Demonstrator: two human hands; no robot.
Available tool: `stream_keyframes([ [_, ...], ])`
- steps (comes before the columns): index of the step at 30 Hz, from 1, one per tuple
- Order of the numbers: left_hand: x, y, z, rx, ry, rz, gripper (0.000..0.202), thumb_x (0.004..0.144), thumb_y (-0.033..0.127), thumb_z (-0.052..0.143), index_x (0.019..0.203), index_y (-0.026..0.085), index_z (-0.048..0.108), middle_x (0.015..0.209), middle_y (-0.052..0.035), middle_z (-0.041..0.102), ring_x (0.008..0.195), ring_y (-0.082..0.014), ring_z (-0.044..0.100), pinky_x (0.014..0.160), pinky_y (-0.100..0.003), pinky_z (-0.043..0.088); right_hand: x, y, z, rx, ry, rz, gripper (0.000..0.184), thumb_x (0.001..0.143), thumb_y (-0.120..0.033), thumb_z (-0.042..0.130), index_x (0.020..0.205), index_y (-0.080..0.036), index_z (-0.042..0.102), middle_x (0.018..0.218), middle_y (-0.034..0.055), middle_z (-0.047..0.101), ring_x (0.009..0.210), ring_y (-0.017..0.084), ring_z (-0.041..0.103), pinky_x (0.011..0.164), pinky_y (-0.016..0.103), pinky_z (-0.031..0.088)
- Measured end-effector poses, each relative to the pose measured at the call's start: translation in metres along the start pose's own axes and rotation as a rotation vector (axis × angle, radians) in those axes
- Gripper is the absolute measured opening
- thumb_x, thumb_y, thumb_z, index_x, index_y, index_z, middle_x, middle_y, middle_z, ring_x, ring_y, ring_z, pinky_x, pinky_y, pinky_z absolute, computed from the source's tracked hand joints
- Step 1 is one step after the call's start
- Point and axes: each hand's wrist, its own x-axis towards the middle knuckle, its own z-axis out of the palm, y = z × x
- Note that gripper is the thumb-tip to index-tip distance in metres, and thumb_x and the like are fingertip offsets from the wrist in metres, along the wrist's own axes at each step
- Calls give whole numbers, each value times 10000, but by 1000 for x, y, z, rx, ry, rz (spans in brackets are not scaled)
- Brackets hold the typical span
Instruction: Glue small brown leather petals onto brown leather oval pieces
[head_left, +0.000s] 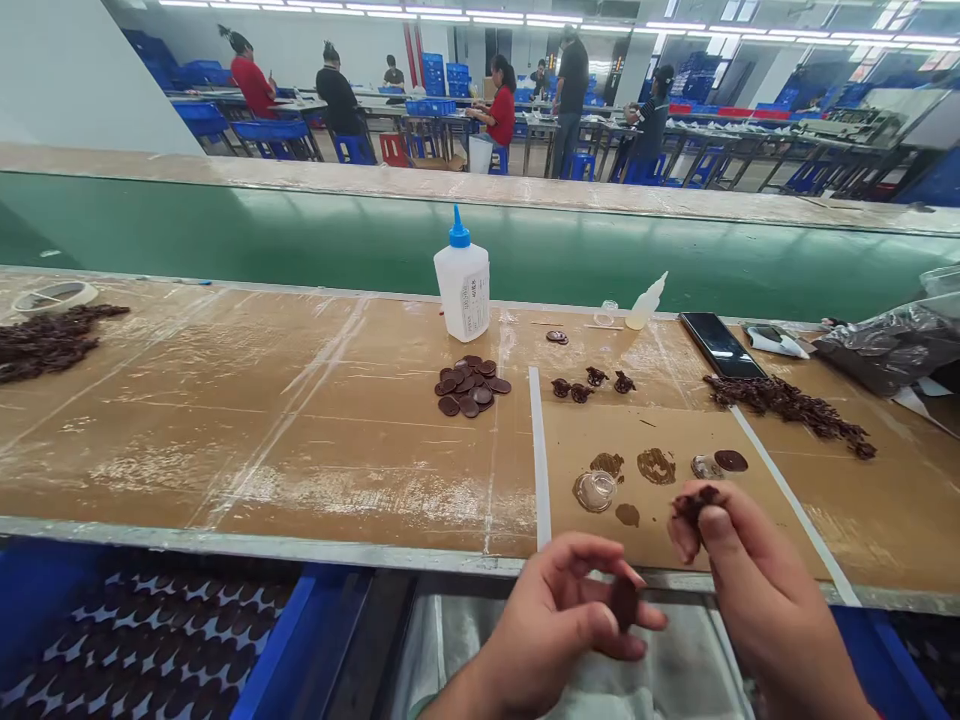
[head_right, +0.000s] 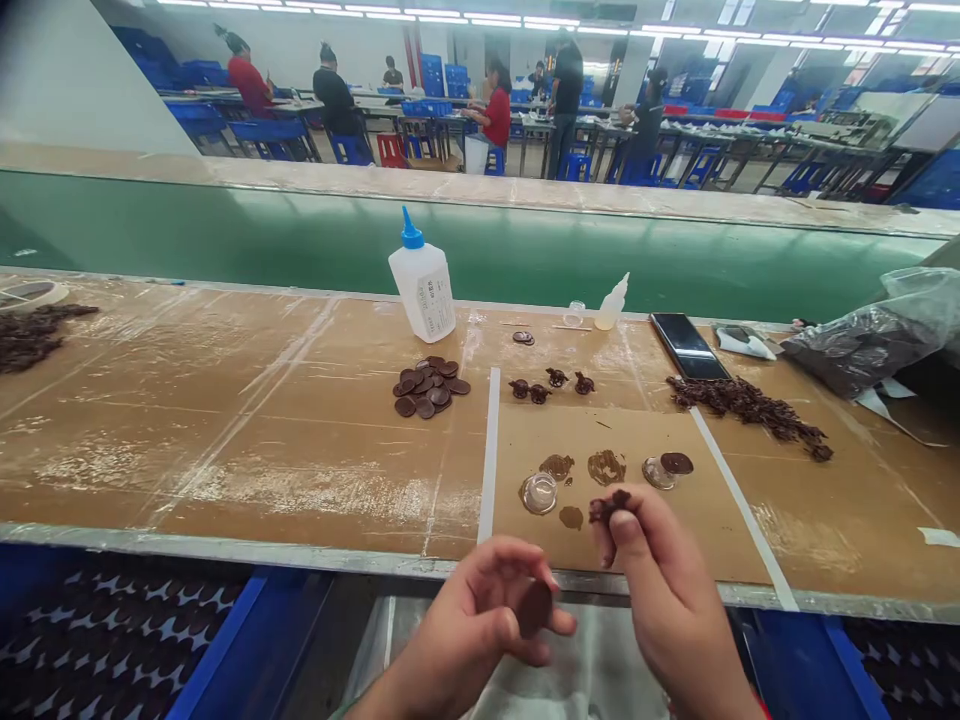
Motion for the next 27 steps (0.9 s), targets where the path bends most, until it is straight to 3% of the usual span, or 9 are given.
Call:
stream_keyframes([
  [4,-2,24,4,-6,22,148,331,738,232,894,1038,209,755,998,-42,735,876,-195,746,660,-125,581,23,7,-5,-58,-155,114,241,1021,-421,496,920,-215,570,706,-16,546,672,142,513,619,213,445],
  [8,-1,38,2,2,38,270,303,752,201,883,1029,227,764,1157,-42,720,931,-184,735,731,-131,576,30,14,-4,-129,-123,147,241,975,-447,567,1024,-214,609,764,-10,600,692,149,565,636,230,467],
  [11,0,44,-1,4,63,312,282,772,189,865,1029,243,759,1170,-34,721,955,-173,727,769,-149,580,31,16,-2,-228,-106,66,217,976,-425,567,1026,-222,625,912,17,631,824,169,595,714,252,471],
  [13,1,46,-2,16,60,332,299,780,194,859,1057,236,753,1136,-30,736,964,-164,722,775,-146,581,32,16,0,-258,-101,52,210,988,-417,552,1008,-223,629,941,25,637,860,177,597,725,262,472],
  [19,4,46,-9,25,70,329,314,769,188,868,1057,245,757,1172,-23,724,982,-174,720,815,-171,584,35,15,8,-114,-147,205,241,984,-428,567,1028,-199,630,972,51,671,847,195,661,718,273,559],
  [27,4,42,-13,52,80,336,311,756,194,876,1037,264,763,1139,-1,700,977,-201,721,828,-197,582,40,-2,15,-385,-138,99,203,961,-383,561,943,-203,654,851,17,680,741,162,637,616,217,504],
])
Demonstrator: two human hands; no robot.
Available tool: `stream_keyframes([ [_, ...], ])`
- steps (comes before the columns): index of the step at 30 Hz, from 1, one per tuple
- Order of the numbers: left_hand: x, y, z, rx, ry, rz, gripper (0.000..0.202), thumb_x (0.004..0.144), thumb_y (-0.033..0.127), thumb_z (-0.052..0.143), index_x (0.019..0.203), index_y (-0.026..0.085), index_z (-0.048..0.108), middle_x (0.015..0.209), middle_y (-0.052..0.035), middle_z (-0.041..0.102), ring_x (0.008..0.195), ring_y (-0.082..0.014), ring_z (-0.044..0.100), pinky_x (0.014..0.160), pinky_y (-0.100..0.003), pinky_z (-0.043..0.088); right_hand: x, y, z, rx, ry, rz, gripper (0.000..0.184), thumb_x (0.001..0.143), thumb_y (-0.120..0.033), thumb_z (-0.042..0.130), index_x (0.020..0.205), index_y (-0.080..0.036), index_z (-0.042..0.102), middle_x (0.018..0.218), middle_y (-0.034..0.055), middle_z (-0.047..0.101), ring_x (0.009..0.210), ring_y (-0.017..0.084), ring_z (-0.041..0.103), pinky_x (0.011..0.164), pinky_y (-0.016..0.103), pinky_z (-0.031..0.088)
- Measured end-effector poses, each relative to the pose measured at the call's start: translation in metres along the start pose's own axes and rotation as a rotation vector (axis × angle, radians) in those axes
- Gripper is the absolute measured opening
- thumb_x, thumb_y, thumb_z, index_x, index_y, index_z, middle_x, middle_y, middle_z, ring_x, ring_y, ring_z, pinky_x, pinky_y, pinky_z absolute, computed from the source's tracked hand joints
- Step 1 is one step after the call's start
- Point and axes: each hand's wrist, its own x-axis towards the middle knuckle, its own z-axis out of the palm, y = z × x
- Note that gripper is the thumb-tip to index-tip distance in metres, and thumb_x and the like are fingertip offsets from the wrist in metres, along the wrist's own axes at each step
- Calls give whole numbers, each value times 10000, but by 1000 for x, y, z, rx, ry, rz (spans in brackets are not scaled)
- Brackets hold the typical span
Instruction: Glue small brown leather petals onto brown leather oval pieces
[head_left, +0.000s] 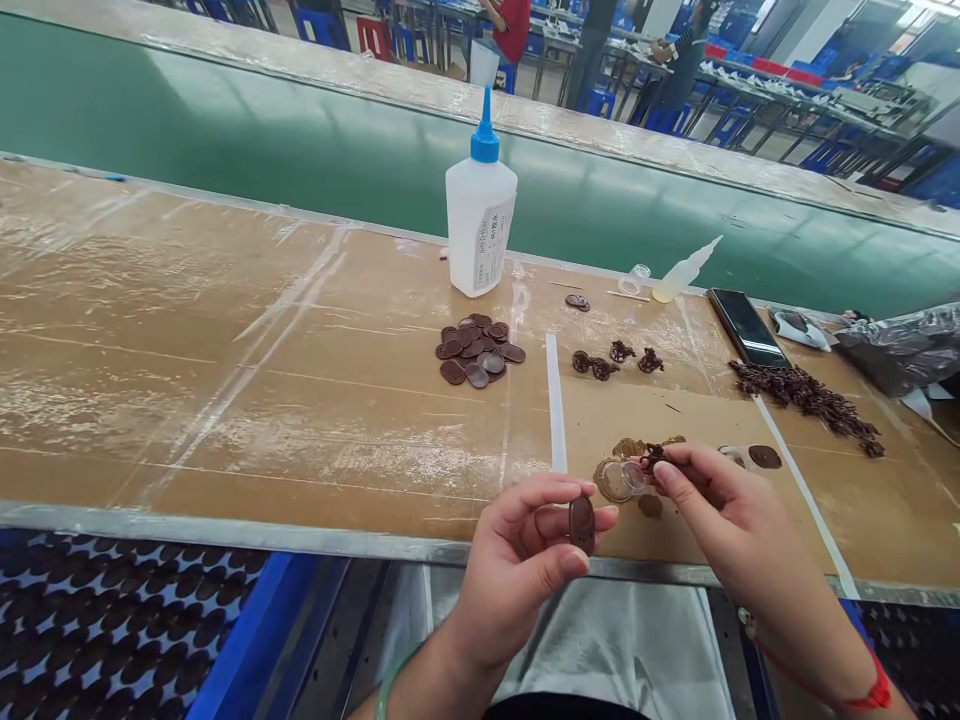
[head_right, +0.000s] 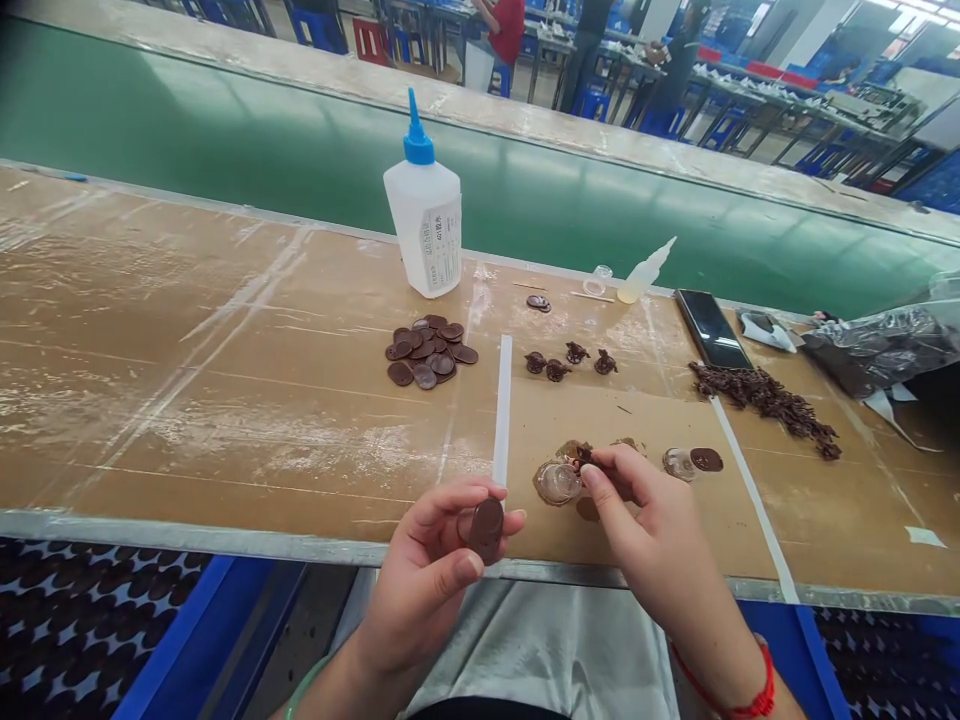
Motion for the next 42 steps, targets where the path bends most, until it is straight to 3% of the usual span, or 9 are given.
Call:
stream_keyframes([
  [12,0,-1,1,-10,-3,-2,301,765,216,871,1038,271,756,1113,-4,678,987,-206,717,805,-186,573,2,-6,-2,-192,3,-135,170,963,-339,539,924,-220,653,822,-15,691,686,144,650,583,228,456],
  [42,0,-4,1,-31,-11,32,297,794,198,850,1061,258,736,1134,0,685,1005,-193,711,827,-192,583,-8,8,4,-214,58,-169,149,975,-347,554,986,-238,655,915,-16,707,795,148,679,667,226,487],
])
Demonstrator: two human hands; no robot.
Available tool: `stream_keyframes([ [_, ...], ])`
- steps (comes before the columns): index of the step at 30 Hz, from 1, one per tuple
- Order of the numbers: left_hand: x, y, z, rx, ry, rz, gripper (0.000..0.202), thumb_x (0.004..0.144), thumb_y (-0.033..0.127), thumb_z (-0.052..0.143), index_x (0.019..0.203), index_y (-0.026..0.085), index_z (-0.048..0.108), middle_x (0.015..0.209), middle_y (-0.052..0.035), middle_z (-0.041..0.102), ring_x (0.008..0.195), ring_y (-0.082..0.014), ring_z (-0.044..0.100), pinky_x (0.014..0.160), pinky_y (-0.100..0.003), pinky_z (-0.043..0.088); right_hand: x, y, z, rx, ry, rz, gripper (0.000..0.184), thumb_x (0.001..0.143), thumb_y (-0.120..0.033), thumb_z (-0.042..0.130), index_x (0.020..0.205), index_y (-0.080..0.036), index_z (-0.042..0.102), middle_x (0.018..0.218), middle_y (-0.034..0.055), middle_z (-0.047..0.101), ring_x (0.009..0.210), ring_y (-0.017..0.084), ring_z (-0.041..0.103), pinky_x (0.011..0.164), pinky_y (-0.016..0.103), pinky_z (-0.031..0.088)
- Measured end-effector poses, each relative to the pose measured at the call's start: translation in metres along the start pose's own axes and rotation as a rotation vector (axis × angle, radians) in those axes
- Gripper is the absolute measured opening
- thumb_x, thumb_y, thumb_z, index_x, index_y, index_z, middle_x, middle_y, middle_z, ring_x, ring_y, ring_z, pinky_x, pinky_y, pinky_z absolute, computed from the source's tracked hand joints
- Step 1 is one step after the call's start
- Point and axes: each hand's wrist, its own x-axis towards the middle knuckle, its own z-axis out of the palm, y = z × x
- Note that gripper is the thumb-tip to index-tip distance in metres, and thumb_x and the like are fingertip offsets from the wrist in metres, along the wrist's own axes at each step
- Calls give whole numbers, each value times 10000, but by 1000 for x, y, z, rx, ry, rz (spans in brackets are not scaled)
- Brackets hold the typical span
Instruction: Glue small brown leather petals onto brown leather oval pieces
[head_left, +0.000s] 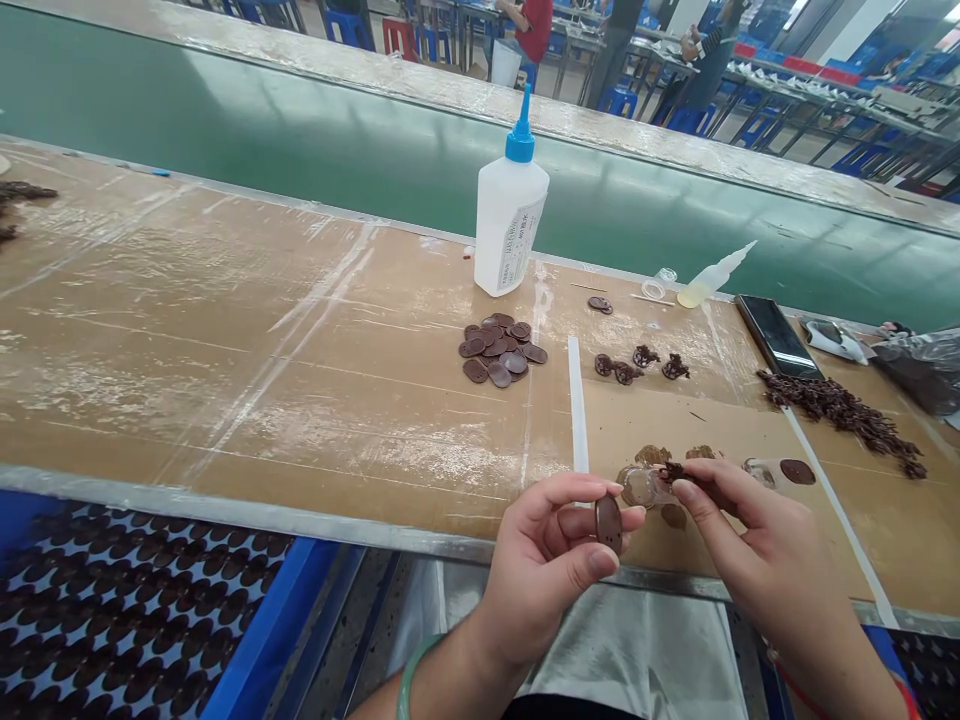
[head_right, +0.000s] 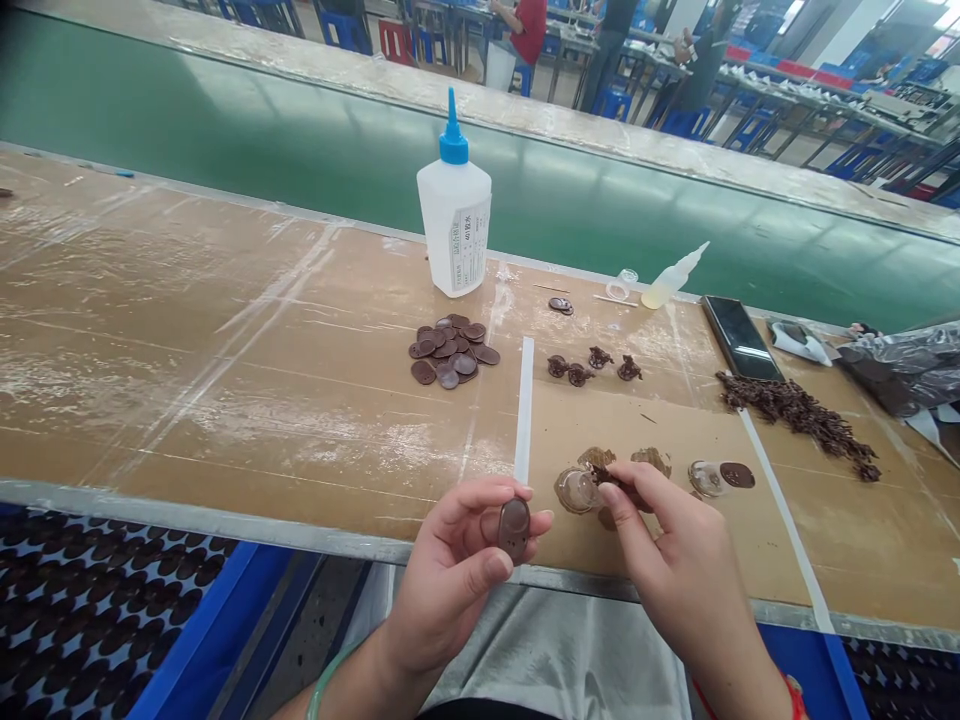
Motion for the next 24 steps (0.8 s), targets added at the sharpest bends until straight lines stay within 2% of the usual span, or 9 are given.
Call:
stream_keyframes([
  [9,1,-2,-1,-9,-23,45,314,798,170,843,1076,260,726,1174,-3,661,1009,-188,710,830,-186,585,-2,4,3,140,38,64,147,984,-361,565,1058,-272,656,991,-21,706,817,122,695,677,147,544],
  [13,1,-2,0,-16,-22,43,318,801,162,839,1080,264,727,1189,-1,638,1017,-192,708,833,-182,584,-2,2,3,221,29,179,183,978,-398,583,1089,-282,669,1038,-11,714,851,136,698,683,147,558],
  [16,1,-2,0,-21,-23,50,316,802,156,838,1080,257,728,1180,-6,634,1015,-192,709,826,-178,584,0,-1,4,257,26,217,211,959,-431,602,1046,-259,686,988,3,723,848,153,694,657,157,563],
  [24,-1,-4,-1,-64,-43,49,327,800,122,831,1085,243,725,1200,-22,635,1026,-200,706,841,-193,584,0,-8,3,147,48,212,247,920,-457,622,997,-242,715,1001,18,739,854,177,706,660,171,566],
])
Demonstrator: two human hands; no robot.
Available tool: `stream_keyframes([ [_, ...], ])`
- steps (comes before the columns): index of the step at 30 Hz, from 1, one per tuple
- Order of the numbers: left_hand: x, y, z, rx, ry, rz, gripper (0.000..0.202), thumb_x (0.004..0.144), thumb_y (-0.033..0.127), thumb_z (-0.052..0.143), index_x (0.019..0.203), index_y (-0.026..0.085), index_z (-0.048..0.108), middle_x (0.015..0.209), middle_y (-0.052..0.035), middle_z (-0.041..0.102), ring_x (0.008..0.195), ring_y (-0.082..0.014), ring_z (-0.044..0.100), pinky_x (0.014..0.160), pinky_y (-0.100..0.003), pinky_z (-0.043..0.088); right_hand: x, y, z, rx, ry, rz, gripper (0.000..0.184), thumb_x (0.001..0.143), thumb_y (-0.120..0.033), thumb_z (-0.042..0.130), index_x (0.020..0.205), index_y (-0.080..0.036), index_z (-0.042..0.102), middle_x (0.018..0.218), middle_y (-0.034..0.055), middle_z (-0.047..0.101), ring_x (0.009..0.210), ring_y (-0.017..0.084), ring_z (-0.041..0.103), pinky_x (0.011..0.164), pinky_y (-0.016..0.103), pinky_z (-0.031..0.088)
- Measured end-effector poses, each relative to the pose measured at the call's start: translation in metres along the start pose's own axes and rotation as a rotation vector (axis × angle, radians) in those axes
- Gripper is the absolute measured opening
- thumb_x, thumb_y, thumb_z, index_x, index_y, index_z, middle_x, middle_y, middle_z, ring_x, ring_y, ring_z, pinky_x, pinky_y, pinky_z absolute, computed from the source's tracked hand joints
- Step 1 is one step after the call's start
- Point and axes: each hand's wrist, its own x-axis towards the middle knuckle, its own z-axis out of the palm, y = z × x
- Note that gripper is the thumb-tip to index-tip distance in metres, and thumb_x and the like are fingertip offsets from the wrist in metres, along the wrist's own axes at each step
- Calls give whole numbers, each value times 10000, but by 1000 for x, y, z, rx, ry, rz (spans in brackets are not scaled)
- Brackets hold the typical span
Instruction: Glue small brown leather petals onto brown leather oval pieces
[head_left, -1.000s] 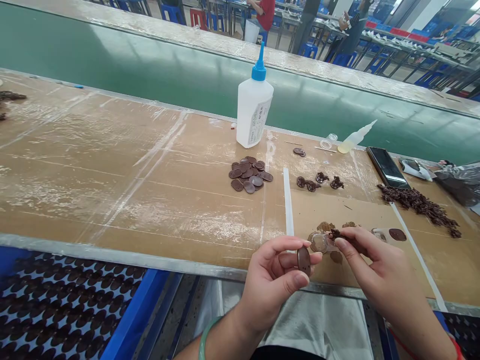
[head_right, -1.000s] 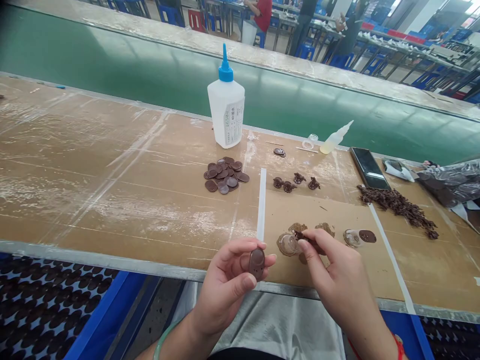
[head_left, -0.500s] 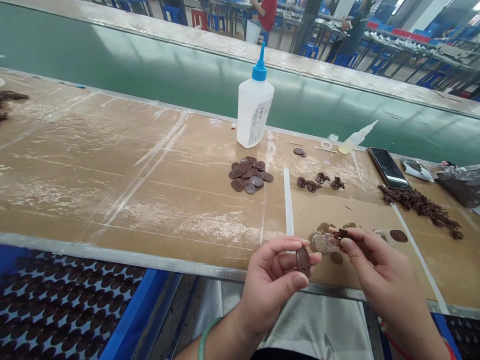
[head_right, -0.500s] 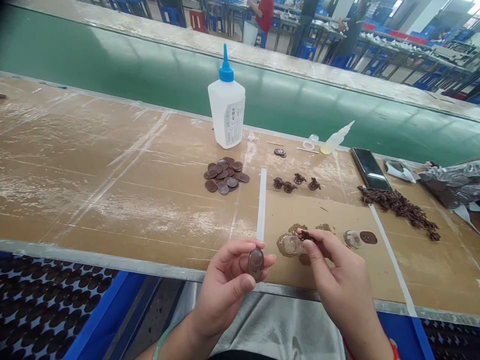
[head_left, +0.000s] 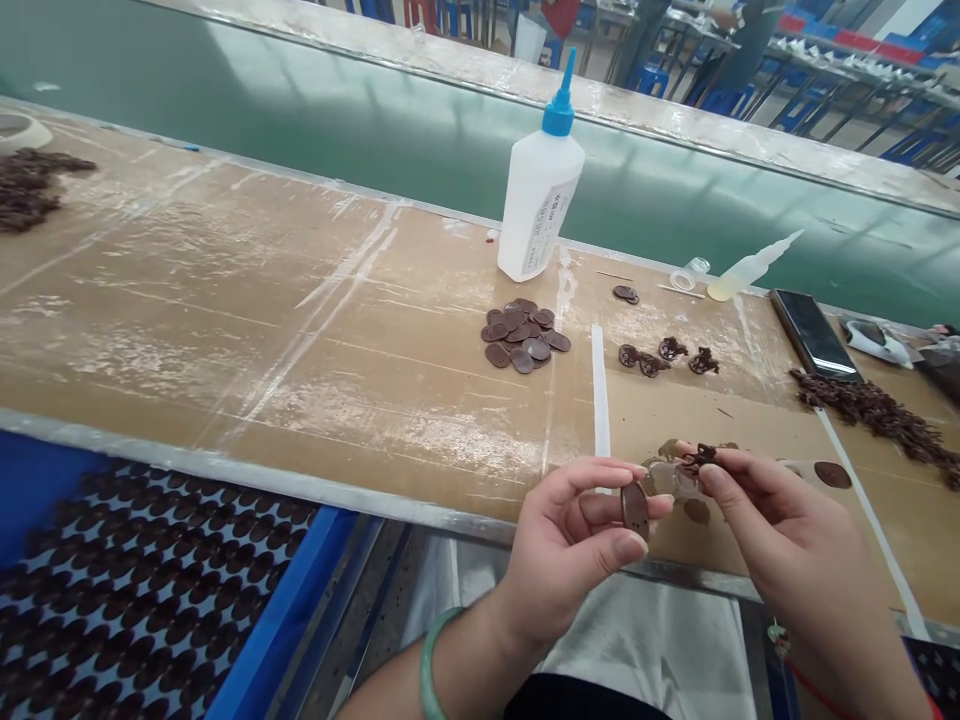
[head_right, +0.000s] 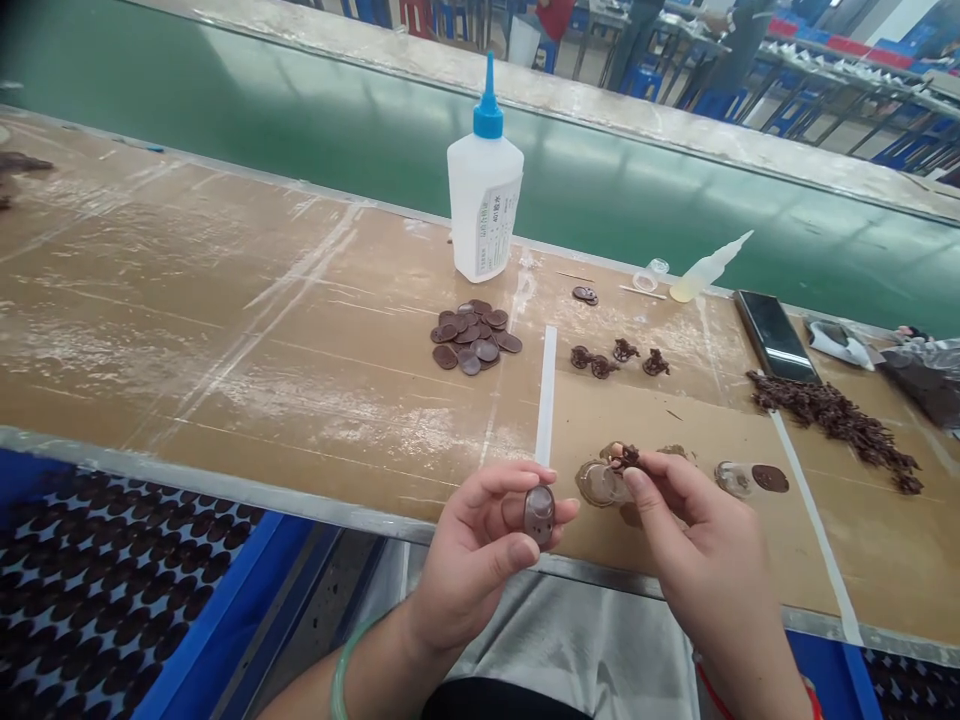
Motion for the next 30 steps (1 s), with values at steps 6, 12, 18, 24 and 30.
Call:
stream_keyframes([
  [6,0,-1,1,-9,10,13,321,797,106,829,1075,236,733,1177,-25,646,1025,-207,707,837,-195,582,-4,1,1,-41,0,-10,224,924,-459,622,1006,-269,708,1011,-18,734,856,152,702,684,149,555],
  [12,1,0,1,-3,17,8,317,801,113,828,1077,234,729,1129,-15,675,1028,-197,705,831,-189,579,-4,1,1,-76,20,-78,186,937,-427,606,1005,-284,703,960,-44,734,798,136,692,693,151,552],
  [18,0,-1,1,-6,-12,-16,305,857,137,788,1129,246,703,976,-13,730,1010,-174,712,842,-176,569,-5,-1,3,15,39,11,228,924,-459,625,1044,-287,715,1028,-18,731,891,176,699,710,188,580],
  [24,0,-2,2,97,38,29,342,795,119,831,1088,267,738,1207,-14,627,980,-201,722,795,-172,594,-7,-11,-5,449,59,132,229,923,-438,659,1076,-280,720,1327,43,609,1253,281,545,1067,409,472],
  [30,2,-5,17,161,-36,41,376,789,127,837,1119,276,734,1198,-27,629,963,-206,723,810,-189,602,-12,-33,-17,1070,-302,271,265,995,-387,533,1053,-264,761,1245,98,657,1188,291,598,1000,457,521],
])
